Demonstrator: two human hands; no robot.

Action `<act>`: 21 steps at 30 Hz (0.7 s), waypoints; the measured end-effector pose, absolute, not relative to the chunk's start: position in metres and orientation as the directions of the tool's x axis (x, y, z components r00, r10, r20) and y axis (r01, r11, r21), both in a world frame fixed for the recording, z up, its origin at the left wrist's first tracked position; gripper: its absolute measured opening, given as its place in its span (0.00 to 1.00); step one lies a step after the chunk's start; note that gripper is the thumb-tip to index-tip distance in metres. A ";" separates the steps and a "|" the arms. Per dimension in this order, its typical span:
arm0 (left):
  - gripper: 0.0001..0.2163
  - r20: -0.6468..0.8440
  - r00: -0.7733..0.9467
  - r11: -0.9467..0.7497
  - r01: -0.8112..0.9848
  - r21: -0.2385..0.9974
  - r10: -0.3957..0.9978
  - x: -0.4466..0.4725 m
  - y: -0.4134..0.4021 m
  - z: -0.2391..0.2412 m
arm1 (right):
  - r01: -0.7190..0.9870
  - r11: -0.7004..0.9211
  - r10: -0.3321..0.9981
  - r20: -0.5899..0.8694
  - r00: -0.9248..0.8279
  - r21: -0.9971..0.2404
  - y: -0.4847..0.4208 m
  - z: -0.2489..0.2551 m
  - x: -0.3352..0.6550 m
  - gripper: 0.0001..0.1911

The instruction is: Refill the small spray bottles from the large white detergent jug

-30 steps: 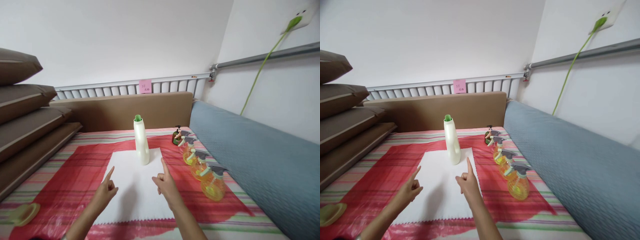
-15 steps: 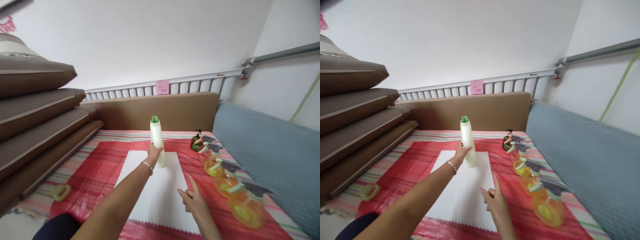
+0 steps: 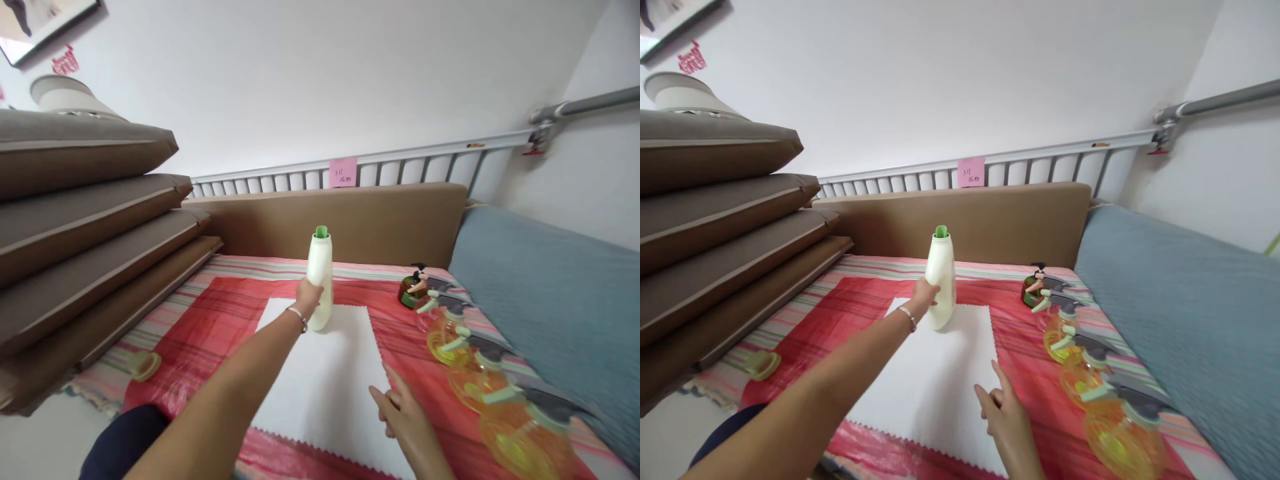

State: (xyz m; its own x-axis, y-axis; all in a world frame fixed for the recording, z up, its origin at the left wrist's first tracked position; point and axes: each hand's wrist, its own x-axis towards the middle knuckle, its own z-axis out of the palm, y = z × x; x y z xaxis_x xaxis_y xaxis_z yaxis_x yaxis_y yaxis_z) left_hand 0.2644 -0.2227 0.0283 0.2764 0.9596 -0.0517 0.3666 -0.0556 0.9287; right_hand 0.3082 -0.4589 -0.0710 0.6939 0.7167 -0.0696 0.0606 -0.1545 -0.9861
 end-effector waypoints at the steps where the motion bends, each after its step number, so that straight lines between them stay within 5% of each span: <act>1: 0.12 -0.039 0.287 -0.072 0.369 0.927 0.957 0.251 -0.218 0.034 | 0.075 -0.162 0.724 -0.067 0.686 -0.984 -0.459 -0.073 0.309 0.42; 10: 0.12 0.190 0.316 -0.297 0.334 0.894 0.929 0.076 -0.214 0.075 | 0.110 -0.208 0.812 -0.109 0.573 -0.972 -0.453 -0.086 0.306 0.40; 21: 0.15 0.254 0.300 -0.335 0.262 0.905 0.920 -0.025 -0.219 0.035 | 0.022 -0.092 0.771 -0.058 0.635 -0.995 -0.478 -0.102 0.269 0.33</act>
State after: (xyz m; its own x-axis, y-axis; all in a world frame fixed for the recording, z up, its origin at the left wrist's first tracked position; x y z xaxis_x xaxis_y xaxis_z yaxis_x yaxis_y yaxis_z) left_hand -0.0251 -0.2188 0.0346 0.2999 0.9196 0.2539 0.2625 -0.3354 0.9048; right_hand 0.2695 -0.4780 -0.1018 0.6347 0.7706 -0.0577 0.0217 -0.0925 -0.9955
